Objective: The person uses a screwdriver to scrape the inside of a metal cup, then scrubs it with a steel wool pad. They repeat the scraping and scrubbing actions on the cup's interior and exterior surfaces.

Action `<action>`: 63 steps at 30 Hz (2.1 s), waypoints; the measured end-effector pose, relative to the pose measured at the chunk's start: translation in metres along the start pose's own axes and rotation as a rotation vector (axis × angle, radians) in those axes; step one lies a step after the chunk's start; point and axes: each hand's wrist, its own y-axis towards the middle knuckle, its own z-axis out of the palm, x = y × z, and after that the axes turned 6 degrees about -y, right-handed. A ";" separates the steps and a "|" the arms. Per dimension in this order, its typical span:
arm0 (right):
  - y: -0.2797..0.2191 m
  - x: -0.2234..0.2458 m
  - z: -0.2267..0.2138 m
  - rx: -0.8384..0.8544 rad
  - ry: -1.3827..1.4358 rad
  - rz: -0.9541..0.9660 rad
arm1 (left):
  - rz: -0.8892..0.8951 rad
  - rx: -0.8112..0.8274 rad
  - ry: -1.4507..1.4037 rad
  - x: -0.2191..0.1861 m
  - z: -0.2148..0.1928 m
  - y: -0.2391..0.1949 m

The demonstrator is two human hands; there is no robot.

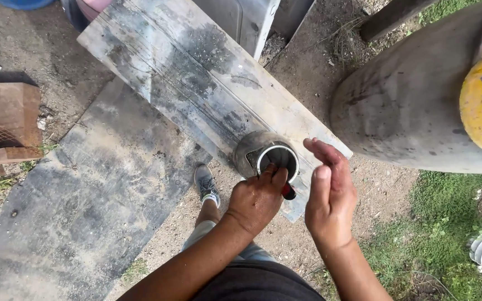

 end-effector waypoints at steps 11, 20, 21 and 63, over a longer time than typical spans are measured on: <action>-0.028 0.011 0.011 0.032 0.030 0.044 | -0.008 0.059 -0.068 0.002 0.017 -0.022; -0.010 -0.054 0.040 0.206 -0.186 -0.009 | -0.029 -0.016 -0.122 0.005 0.024 -0.008; -0.019 -0.056 0.030 0.178 -0.196 0.052 | -0.008 -0.062 -0.075 0.000 0.016 -0.010; -0.048 -0.059 0.021 0.532 -0.487 0.301 | -0.149 0.189 -0.084 0.000 0.020 -0.018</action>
